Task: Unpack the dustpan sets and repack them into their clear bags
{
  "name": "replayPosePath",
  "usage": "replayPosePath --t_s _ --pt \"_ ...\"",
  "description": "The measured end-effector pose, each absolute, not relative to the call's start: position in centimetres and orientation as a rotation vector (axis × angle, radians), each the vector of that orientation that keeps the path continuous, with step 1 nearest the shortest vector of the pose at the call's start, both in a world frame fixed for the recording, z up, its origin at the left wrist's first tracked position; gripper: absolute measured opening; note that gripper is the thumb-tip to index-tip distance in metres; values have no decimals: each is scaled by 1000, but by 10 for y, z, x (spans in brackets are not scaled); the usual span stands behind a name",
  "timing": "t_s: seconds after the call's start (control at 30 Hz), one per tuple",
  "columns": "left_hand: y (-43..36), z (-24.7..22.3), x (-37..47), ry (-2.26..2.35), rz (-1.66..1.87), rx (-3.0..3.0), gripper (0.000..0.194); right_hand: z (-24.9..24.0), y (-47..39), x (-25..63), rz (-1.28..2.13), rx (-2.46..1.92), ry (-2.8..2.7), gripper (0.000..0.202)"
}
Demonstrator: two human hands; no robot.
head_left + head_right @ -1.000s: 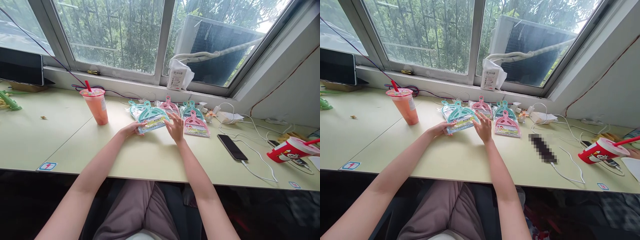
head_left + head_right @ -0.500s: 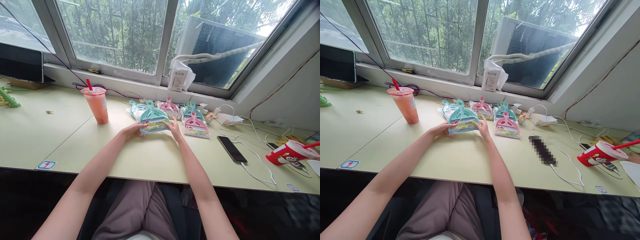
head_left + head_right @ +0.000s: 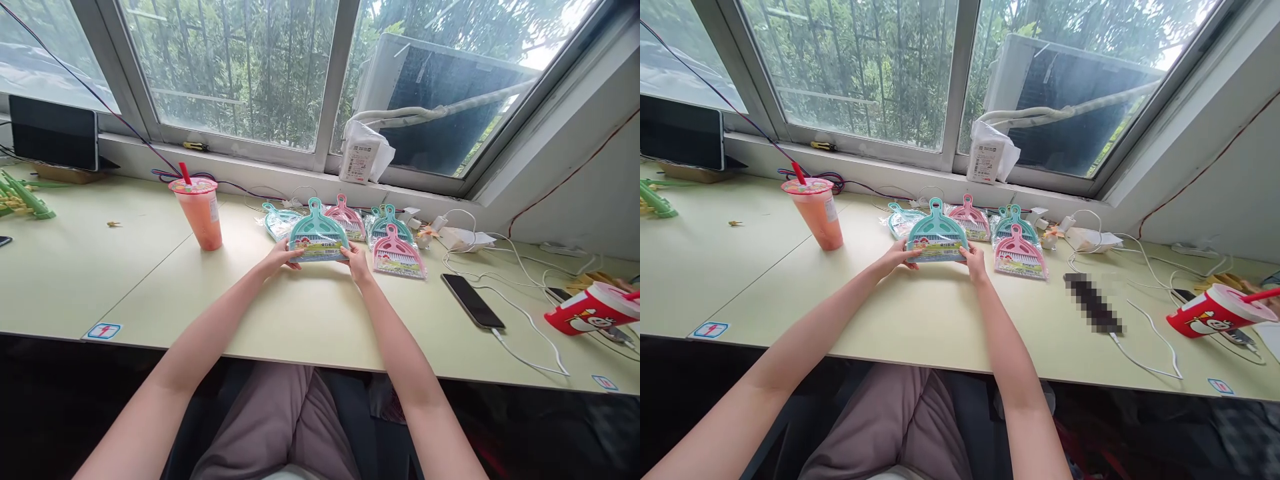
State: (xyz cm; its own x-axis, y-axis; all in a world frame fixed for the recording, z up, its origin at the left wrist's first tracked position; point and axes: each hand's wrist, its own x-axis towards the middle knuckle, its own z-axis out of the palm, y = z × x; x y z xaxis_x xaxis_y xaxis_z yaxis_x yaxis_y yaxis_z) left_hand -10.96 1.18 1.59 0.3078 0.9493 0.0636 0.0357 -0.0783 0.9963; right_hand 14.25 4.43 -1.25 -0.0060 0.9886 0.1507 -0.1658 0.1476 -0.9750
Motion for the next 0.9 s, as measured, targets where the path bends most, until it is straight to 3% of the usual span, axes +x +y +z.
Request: replayPosePath --t_s 0.37,0.5,0.77,0.9 --pt "19 10 -104 1191 1166 1401 46 -9 34 134 1211 -968 -1297 45" --pt "26 4 -108 1278 1119 1367 46 -13 34 127 1066 -1121 -1310 49" --pt "34 -1 -91 1380 1191 1359 41 -22 43 118 829 -1325 -1168 38" --pt "44 7 -69 1271 1192 1384 37 -23 47 127 666 -1419 -1081 48"
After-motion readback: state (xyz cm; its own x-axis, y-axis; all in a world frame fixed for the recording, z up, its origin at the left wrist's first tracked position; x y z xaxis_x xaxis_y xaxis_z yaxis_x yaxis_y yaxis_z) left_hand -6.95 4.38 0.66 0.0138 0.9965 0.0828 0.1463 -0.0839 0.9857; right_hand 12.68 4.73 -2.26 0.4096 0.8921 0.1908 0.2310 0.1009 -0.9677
